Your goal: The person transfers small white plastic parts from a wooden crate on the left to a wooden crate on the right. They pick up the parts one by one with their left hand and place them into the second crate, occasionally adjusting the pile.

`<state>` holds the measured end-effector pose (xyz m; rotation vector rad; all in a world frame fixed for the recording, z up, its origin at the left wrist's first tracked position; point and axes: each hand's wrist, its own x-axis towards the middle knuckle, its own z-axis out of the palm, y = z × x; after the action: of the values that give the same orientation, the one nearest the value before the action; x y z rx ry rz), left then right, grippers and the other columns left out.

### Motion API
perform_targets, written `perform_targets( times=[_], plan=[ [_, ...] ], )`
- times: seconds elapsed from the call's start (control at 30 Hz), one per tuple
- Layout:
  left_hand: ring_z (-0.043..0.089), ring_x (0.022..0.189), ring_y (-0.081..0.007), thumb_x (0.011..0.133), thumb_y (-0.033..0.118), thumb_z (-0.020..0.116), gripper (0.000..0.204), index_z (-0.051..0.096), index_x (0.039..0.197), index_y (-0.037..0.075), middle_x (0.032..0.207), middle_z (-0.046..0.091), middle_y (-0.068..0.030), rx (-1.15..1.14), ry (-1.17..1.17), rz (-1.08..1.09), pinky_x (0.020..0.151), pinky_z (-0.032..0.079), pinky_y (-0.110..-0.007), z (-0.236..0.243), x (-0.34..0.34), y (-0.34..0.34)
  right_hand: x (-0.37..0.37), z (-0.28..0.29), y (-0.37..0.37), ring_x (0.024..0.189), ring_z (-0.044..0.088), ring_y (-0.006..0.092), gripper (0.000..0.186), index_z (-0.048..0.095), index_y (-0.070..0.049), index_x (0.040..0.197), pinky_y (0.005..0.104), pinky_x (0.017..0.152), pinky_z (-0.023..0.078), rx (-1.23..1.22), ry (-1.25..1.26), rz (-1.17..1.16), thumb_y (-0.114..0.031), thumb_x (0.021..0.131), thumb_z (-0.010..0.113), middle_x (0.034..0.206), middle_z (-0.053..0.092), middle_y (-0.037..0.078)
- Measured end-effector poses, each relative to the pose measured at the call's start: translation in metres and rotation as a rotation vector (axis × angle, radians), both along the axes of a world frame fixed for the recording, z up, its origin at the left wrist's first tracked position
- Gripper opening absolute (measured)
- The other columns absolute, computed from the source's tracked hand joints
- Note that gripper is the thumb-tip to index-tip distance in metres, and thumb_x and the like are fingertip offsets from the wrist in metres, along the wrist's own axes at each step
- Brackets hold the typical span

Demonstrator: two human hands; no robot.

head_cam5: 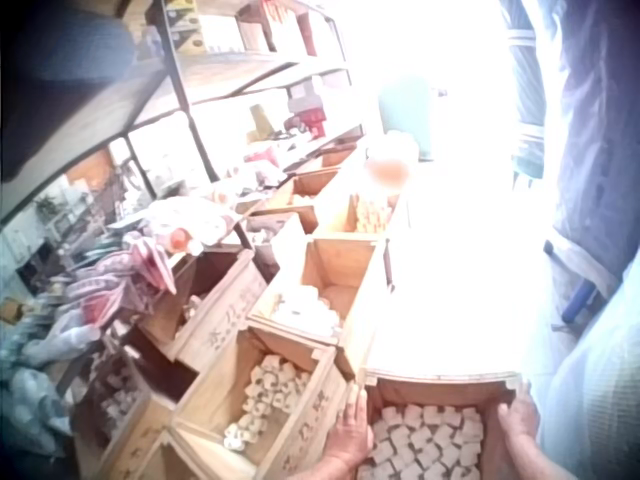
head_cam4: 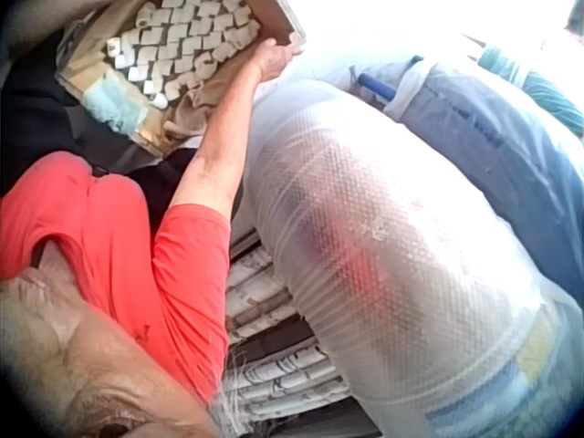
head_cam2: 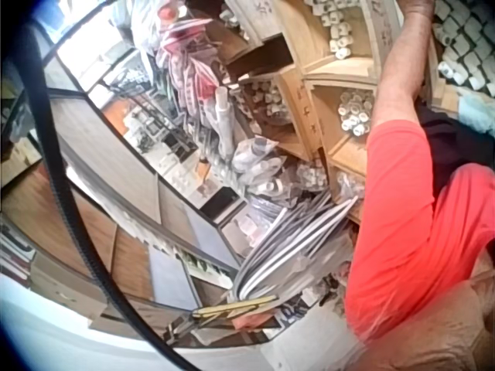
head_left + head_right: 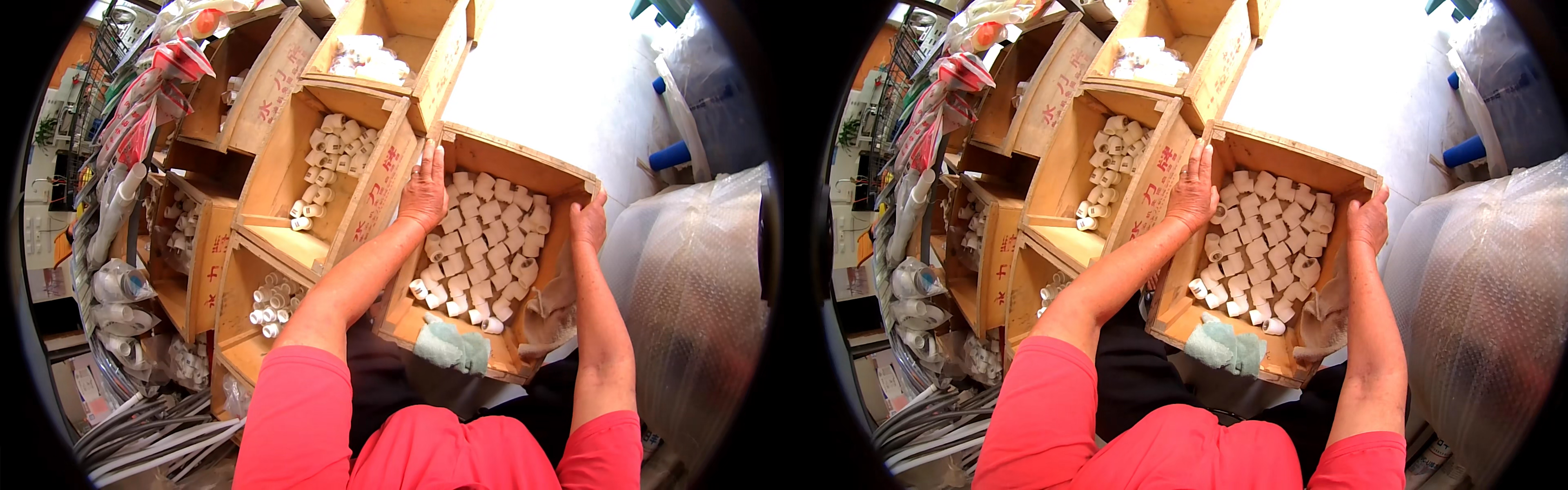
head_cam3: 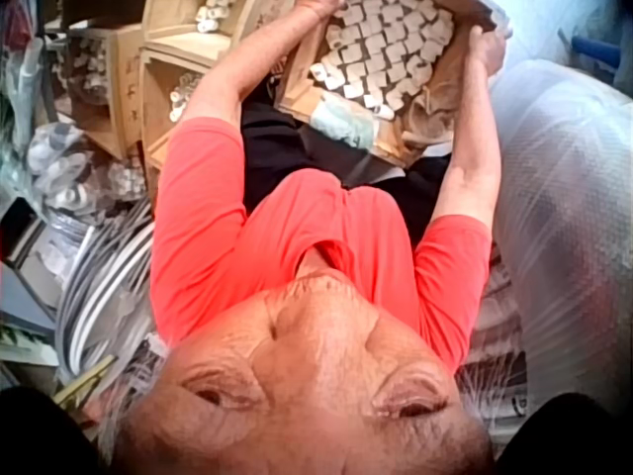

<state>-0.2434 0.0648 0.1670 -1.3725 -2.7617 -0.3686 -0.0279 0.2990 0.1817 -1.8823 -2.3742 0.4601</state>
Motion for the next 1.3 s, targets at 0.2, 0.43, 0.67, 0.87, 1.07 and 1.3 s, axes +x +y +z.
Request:
perform_targets(
  times=[0.2, 0.43, 0.67, 0.87, 1.07, 1.3],
  plan=[
    [0.055, 0.103, -0.0326, 0.075, 0.014, 0.063, 0.084, 0.019, 0.145, 0.001, 0.151, 0.014, -0.0144, 0.004, -0.003, 0.000, 0.079, 0.054, -0.038, -0.0011, 0.0001, 0.0009, -0.0003, 0.0010, -0.0006, 0.089, 0.064, 0.0378, 0.063, 0.031, -0.009, 0.133, 0.0471, 0.077, 0.052, 0.005, -0.006, -0.007, -0.025, 0.081, 0.062, 0.097, 0.066, 0.021],
    [0.055, 0.100, -0.0317, 0.075, 0.013, 0.061, 0.083, 0.019, 0.145, 0.001, 0.150, 0.016, -0.0149, 0.007, -0.003, -0.003, 0.080, 0.054, -0.038, 0.0014, 0.0004, 0.0010, 0.0015, -0.0029, 0.0010, 0.092, 0.063, 0.0400, 0.062, 0.031, -0.013, 0.133, 0.0483, 0.080, 0.050, 0.011, 0.033, -0.011, -0.025, 0.081, 0.062, 0.098, 0.066, 0.023],
    [0.055, 0.102, -0.0320, 0.075, 0.013, 0.061, 0.082, 0.019, 0.145, 0.000, 0.150, 0.016, -0.0155, -0.009, -0.010, 0.005, 0.080, 0.054, -0.037, 0.0026, 0.0004, 0.0005, -0.0001, 0.0009, -0.0014, 0.090, 0.065, 0.0371, 0.064, 0.030, -0.010, 0.134, 0.0466, 0.077, 0.052, 0.019, -0.005, 0.004, -0.025, 0.081, 0.063, 0.097, 0.066, 0.020],
    [0.056, 0.102, -0.0323, 0.076, 0.014, 0.061, 0.082, 0.019, 0.145, 0.000, 0.150, 0.016, -0.0161, 0.009, 0.012, -0.007, 0.080, 0.054, -0.037, 0.0008, -0.0002, -0.0001, -0.0007, 0.0021, -0.0012, 0.096, 0.062, 0.0409, 0.062, 0.032, -0.016, 0.134, 0.0482, 0.083, 0.049, -0.022, 0.034, -0.026, -0.025, 0.081, 0.062, 0.101, 0.065, 0.024],
    [0.056, 0.100, -0.0325, 0.075, 0.013, 0.063, 0.085, 0.017, 0.146, 0.000, 0.150, 0.014, -0.0158, -0.001, 0.003, -0.006, 0.079, 0.054, -0.037, -0.0005, -0.0009, -0.0002, -0.0009, 0.0033, -0.0013, 0.097, 0.062, 0.0408, 0.061, 0.032, -0.016, 0.134, 0.0482, 0.083, 0.049, -0.031, 0.039, -0.025, -0.025, 0.081, 0.062, 0.102, 0.065, 0.024],
    [0.056, 0.099, -0.0318, 0.075, 0.013, 0.063, 0.086, 0.016, 0.146, 0.000, 0.150, 0.014, -0.0154, 0.008, 0.011, -0.008, 0.079, 0.054, -0.037, -0.0001, -0.0003, 0.0002, 0.0008, -0.0009, 0.0005, 0.094, 0.062, 0.0405, 0.063, 0.031, -0.014, 0.134, 0.0483, 0.082, 0.050, -0.004, 0.028, -0.010, -0.025, 0.081, 0.062, 0.100, 0.065, 0.023]
  ],
)
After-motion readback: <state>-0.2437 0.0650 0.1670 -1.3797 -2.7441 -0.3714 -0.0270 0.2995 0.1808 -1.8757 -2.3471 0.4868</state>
